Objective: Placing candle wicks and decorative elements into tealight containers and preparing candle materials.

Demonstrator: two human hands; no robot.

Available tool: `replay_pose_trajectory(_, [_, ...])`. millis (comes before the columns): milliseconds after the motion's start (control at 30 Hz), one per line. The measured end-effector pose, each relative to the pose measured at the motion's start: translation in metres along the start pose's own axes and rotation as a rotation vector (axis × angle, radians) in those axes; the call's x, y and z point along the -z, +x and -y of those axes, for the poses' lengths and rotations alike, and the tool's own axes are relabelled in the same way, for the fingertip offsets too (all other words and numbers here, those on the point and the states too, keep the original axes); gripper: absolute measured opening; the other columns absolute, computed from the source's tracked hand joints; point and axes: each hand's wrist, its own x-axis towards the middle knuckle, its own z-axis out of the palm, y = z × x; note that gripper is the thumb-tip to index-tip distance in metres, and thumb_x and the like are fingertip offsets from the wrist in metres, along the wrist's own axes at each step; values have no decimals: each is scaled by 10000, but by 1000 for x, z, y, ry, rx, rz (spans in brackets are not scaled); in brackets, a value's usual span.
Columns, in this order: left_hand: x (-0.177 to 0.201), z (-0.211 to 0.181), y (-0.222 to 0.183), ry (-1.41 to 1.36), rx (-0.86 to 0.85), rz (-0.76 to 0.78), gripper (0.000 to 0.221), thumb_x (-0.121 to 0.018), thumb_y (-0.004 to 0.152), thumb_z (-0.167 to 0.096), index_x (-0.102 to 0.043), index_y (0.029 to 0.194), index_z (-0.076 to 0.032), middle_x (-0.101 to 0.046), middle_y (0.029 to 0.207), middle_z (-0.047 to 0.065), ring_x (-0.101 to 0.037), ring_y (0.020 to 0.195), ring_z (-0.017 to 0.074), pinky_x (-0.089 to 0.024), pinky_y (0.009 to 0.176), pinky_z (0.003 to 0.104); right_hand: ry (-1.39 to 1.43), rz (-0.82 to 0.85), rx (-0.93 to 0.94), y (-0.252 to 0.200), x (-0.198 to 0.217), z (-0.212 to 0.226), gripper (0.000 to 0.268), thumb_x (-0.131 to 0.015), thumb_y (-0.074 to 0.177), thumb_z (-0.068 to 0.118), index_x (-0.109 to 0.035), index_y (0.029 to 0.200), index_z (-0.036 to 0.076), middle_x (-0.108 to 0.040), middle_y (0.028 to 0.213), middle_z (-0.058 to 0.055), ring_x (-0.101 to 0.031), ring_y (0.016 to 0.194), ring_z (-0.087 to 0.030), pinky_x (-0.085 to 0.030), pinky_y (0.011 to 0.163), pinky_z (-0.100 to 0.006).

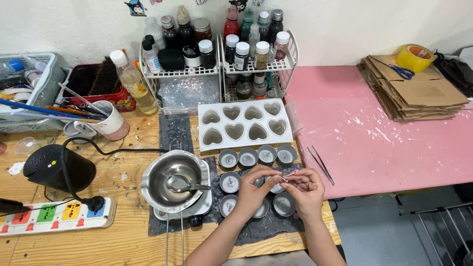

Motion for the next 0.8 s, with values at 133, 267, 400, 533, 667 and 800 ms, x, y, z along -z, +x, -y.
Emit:
replay_pose_trajectory(133, [0, -6, 2, 44, -75, 75, 164, -770, 927, -75, -798, 1082, -30, -745, 1057, 107, -690, 1014, 201, -546, 889, 306, -29, -25, 9, 0, -5, 3, 406, -734, 824, -170, -543, 1149, -18, -703, 1057, -159, -721, 1011, -203, -610, 890, -340])
replay_pose_trajectory(267, [4, -29, 4, 160, -131, 33, 119, -717, 965, -119, -752, 1059, -55, -758, 1108, 65, -728, 1039, 201, -580, 891, 314, -188, 15, 142, 3, -14, 21, 437, -749, 803, -142, -545, 1168, -15, -684, 1146, -138, -699, 1064, -202, -602, 928, -340])
replay_pose_trajectory(400, [9, -33, 5, 633, -308, 53, 102, -756, 919, -155, -766, 1002, -97, -747, 995, 28, -720, 919, 220, -575, 739, 347, -592, 98, 323, 6, -26, 55, 348, -785, 827, -75, -631, 1131, -7, -725, 1131, -146, -722, 1055, -222, -597, 924, -334])
replay_pose_trajectory(533, [9, -37, 5, 669, -354, 93, 94, -756, 912, -162, -781, 992, -118, -728, 950, 23, -699, 887, 223, -568, 719, 370, -872, 191, 440, 11, -25, 72, 298, -847, 769, -8, -701, 1028, 23, -754, 1020, -127, -745, 964, -220, -611, 833, -322])
replay_pose_trajectory(667, [9, -34, 4, 708, -383, 106, 83, -772, 903, -184, -776, 956, -121, -712, 914, 11, -694, 882, 218, -561, 706, 370, -872, 261, 436, 15, -32, 84, 308, -846, 752, 2, -692, 1019, 15, -758, 994, -122, -752, 939, -239, -609, 811, -329])
replay_pose_trajectory(800, [9, -33, 2, 715, -361, 114, 79, -775, 908, -196, -775, 946, -126, -712, 915, -3, -694, 891, 211, -565, 713, 370, -845, 260, 417, 14, -27, 79, 299, -851, 751, 5, -693, 1004, 28, -757, 996, -113, -757, 945, -212, -612, 809, -316])
